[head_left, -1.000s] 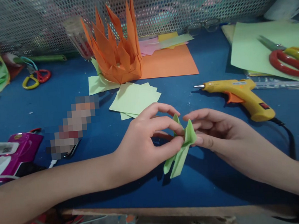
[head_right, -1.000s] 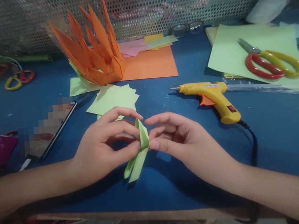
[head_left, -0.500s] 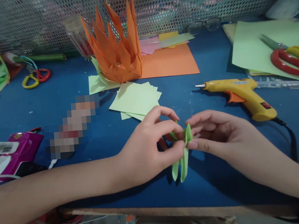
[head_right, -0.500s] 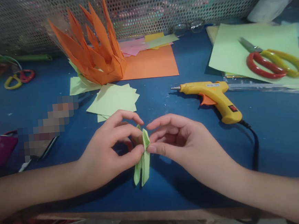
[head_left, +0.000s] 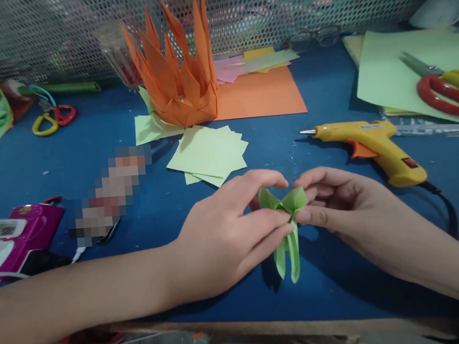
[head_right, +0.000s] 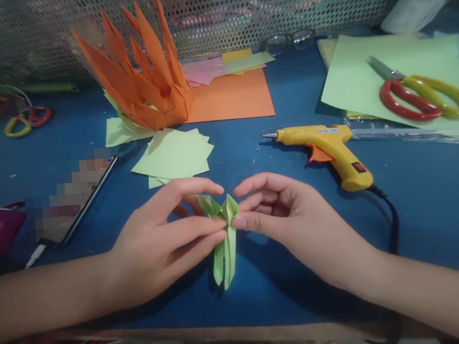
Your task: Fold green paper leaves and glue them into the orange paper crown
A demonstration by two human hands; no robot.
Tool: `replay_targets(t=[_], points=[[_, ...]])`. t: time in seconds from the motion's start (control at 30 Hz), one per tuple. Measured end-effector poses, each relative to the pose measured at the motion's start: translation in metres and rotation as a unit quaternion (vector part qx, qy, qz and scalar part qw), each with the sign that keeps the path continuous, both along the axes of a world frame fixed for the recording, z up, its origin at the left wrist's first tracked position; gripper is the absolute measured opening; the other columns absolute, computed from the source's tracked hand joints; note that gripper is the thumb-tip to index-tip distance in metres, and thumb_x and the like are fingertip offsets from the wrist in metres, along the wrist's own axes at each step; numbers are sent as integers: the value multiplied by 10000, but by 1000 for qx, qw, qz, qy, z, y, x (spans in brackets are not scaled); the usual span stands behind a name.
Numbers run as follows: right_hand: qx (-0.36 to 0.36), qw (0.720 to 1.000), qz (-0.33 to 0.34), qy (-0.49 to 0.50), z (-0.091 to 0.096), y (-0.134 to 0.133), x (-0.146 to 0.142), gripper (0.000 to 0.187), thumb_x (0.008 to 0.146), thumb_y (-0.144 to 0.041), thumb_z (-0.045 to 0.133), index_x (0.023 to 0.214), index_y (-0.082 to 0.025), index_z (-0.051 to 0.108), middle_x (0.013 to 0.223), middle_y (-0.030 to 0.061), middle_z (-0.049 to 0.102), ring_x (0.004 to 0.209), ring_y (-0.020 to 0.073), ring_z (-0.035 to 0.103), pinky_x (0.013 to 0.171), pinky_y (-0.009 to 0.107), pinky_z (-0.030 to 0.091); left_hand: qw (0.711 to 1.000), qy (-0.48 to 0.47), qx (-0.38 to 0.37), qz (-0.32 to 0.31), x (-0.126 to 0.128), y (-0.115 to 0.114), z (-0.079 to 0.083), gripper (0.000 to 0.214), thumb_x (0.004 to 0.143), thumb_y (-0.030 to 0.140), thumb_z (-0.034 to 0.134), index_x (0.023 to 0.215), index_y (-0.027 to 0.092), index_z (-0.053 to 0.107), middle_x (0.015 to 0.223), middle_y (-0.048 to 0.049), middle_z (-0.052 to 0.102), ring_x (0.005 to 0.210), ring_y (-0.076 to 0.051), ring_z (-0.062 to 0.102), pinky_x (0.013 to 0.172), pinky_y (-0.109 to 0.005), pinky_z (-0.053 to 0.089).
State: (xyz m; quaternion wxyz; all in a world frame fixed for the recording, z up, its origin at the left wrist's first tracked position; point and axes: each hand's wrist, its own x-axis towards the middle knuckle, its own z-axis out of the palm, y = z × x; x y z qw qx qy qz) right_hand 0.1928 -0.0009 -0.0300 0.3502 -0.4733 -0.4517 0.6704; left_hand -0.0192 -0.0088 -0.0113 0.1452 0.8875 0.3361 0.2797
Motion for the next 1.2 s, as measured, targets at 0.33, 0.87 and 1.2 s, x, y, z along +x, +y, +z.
replay_targets(t=[0.33,0.87,1.2], points=[[34,999,-5,-13,0,-3,0,303,616,-262,876,845,-272,677,737,-27,708,679,117,678,635,180,573,998,-31,-54,4,2,0,1,167,922,180,579,860,160,733,1146,-84,562,815,-126,583,763,-266,520],[19,1000,2,21,2,-3,-1,321,598,-185,879,835,-289,688,747,-60,719,699,88,691,648,116,557,924,-227,-290,101,9,8,-7,405,715,216,804,946,232,472,1114,-31,539,841,-137,606,744,-298,554],[49,998,10,-46,5,-3,-4,314,621,-325,868,838,-243,656,778,-3,719,719,151,697,648,219,591,839,-260,-475,60,12,5,2,452,781,164,695,1138,232,425,834,32,600,724,-101,635,687,-219,541]])
